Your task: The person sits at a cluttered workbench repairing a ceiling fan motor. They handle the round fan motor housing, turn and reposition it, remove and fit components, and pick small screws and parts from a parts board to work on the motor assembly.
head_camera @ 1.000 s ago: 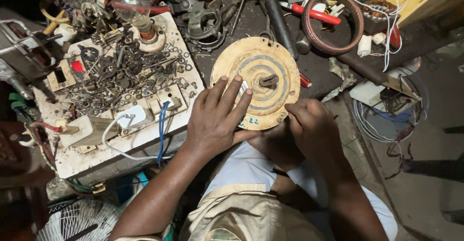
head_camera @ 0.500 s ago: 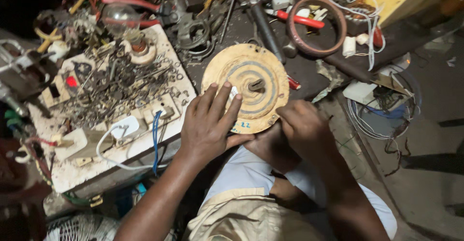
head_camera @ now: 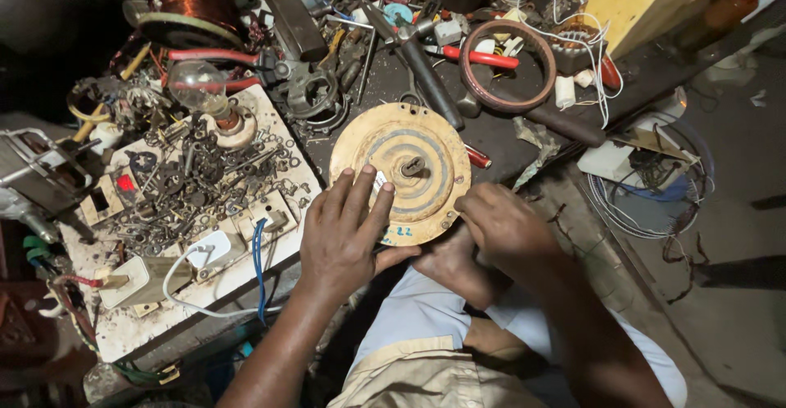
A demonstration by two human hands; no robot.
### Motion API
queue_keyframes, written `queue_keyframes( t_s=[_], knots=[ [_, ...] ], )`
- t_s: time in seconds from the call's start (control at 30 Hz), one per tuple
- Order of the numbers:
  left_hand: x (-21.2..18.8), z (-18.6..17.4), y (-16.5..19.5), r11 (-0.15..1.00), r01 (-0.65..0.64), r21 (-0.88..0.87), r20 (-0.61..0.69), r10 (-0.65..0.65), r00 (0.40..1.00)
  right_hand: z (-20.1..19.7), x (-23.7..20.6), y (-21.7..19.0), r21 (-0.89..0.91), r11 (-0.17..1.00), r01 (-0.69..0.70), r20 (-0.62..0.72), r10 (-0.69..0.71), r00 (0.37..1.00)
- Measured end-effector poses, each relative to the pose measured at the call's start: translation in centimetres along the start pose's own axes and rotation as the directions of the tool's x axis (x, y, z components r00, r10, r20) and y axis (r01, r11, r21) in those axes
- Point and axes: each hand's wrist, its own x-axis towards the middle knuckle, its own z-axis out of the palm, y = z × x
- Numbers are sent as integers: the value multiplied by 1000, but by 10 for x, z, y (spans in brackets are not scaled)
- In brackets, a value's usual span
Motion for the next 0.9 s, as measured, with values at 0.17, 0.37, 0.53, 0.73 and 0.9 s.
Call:
queue_keyframes(
  t_s=[0.17, 0.37, 0.53, 0.73, 0.9],
  knots=[
    [2, 0, 1, 1000, 3, -1, -4, -3, 1000, 3, -15, -6, 45, 997, -60, -46, 62, 997],
    [6, -6, 2, 1000, 12, -24, 14, -12, 1000, 41, -81, -10, 252, 945, -210, 3, 216, 976],
    [-8, -11, 20, 994, 52, -96, -111, -63, 992, 76, -145, 7, 339, 930, -141, -160, 205, 966],
    [-61, 0, 101, 394, 358, -846, 295, -213, 931, 86, -185, -1, 393, 834, -388, -155, 476, 866],
    [-83, 32, 132, -103, 732, -674, 738, -142, 660, 79, -184, -20, 481, 845, -235, -176, 356, 918]
  ],
)
